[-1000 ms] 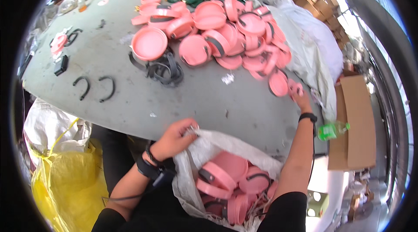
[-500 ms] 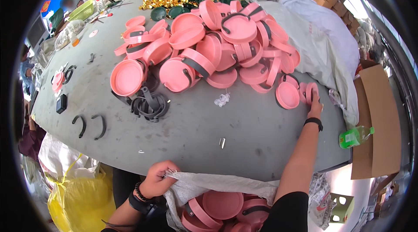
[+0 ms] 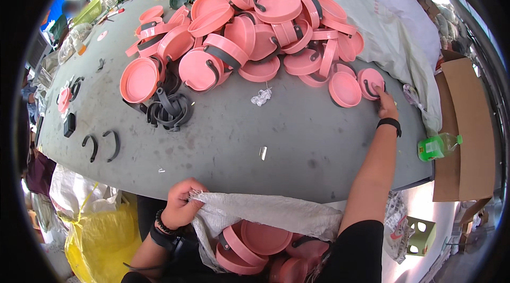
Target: The person is sorting pink plastic parts and black straps into a bag and onto a workbench in a manufacturing setting.
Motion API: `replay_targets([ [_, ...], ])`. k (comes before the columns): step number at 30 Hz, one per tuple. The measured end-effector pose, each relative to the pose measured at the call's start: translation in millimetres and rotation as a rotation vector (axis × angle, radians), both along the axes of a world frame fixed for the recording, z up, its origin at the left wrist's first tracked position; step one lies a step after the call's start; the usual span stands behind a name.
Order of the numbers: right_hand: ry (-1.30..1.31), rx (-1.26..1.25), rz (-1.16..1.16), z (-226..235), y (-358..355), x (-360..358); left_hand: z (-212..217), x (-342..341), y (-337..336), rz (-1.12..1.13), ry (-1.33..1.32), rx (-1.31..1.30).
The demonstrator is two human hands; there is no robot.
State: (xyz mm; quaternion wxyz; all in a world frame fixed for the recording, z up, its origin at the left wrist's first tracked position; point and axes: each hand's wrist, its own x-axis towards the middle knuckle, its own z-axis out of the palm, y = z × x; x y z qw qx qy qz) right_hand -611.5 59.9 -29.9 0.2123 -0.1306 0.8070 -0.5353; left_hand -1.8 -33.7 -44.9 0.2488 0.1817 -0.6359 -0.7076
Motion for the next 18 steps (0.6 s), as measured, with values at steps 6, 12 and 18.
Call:
replay_targets([
  [6,-0.156,-0.552,-0.04,8,4,53,4,1,-1,0.004,0.016,-0.072],
  [12,-0.358,-0.996,0.163,43,6,98,3,1,-2,-0.007,0.048,-0.095],
  [18,-0.009,-0.064,0.346,50,-24,139,3,1,0,0.025,0.071,-0.154],
])
